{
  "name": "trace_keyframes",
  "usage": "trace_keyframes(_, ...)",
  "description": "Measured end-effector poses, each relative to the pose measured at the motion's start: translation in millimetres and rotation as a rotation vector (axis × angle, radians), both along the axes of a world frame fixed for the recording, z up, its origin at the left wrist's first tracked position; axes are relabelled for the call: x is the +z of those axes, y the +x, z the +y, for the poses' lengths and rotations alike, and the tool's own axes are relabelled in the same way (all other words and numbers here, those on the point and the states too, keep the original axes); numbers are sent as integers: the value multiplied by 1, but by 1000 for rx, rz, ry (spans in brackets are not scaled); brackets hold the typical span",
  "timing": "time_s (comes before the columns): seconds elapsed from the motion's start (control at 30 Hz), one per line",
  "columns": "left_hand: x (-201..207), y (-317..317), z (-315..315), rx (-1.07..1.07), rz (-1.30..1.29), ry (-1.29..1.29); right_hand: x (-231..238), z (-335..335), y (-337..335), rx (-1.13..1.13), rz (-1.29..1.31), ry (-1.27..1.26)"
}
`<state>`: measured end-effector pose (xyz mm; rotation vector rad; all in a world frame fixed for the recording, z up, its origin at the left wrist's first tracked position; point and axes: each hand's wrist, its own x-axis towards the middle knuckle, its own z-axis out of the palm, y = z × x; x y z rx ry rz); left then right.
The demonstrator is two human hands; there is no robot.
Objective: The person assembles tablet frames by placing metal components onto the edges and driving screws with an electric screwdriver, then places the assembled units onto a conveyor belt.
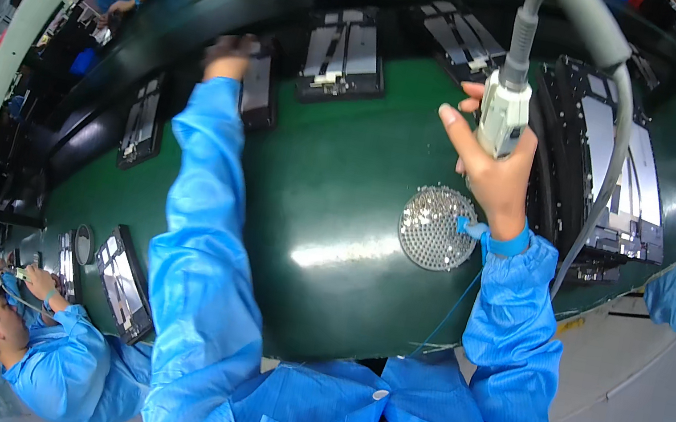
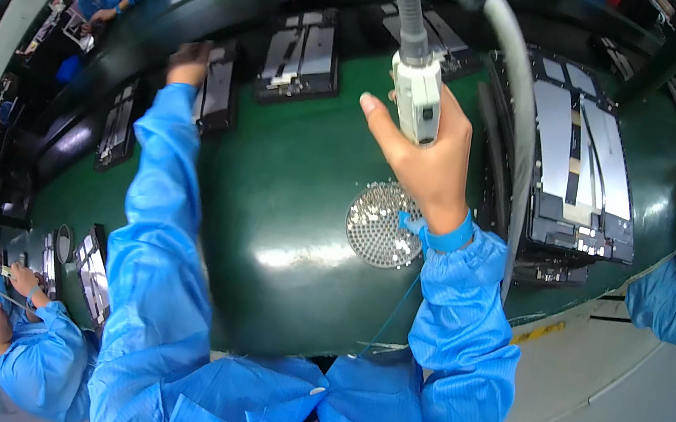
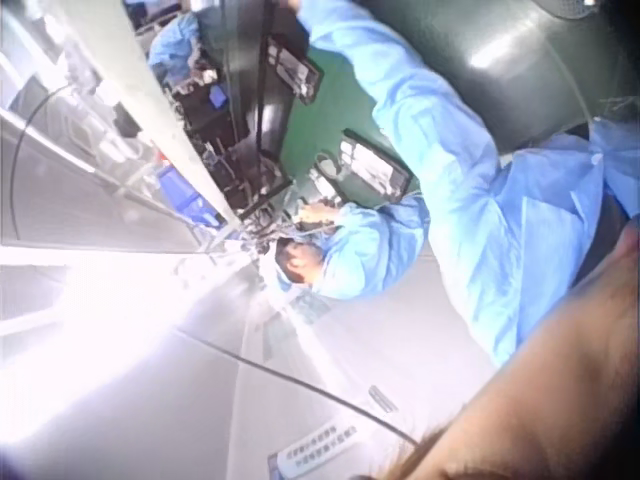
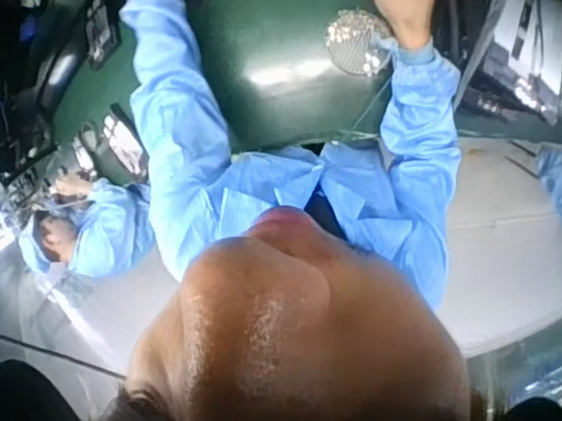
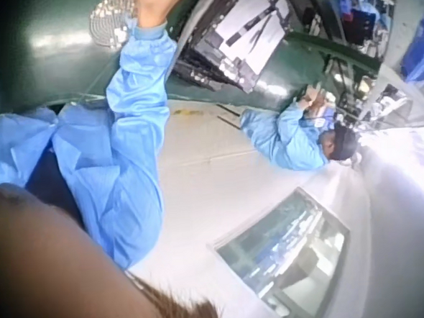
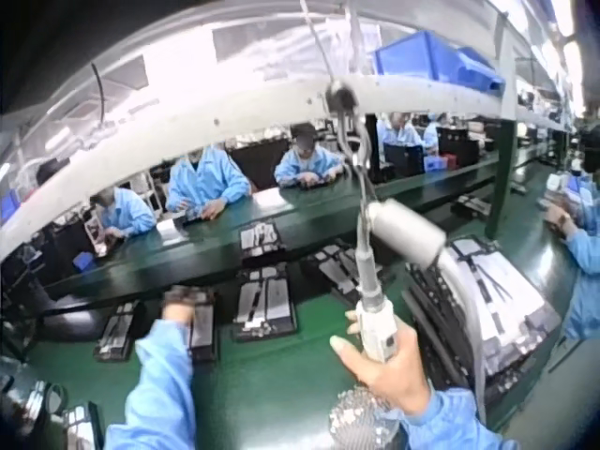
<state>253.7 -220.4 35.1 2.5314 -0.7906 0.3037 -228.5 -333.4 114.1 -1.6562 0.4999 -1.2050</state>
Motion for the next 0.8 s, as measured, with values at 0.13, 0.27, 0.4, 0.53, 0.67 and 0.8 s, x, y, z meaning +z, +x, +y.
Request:
trace_keyframes(0.13, -18, 43, 91, 175, 509, 349, 8, -4, 5, 156, 61, 165)
trace_keyframes(0.27, 8, -4, 73, 159, 659, 385, 1, -3, -1, 75, -76, 161)
trace_keyframes(0.4, 24, -15, 98, 120, 584, 218, 4, 6, -12, 12, -378, 180)
trace_keyframes(0.53, 15, -8, 132, -63, 651, -348, 3, 14, -25, 42, -453, 198)
trace_keyframes(0.67, 73, -157, 172, -210, 697, -919, 7, 22, -31, 65, -488, 220)
trace_keyframes(0.8, 45, -265, 205, -194, 765, -919, 1, 11, -48, 120, -470, 247)
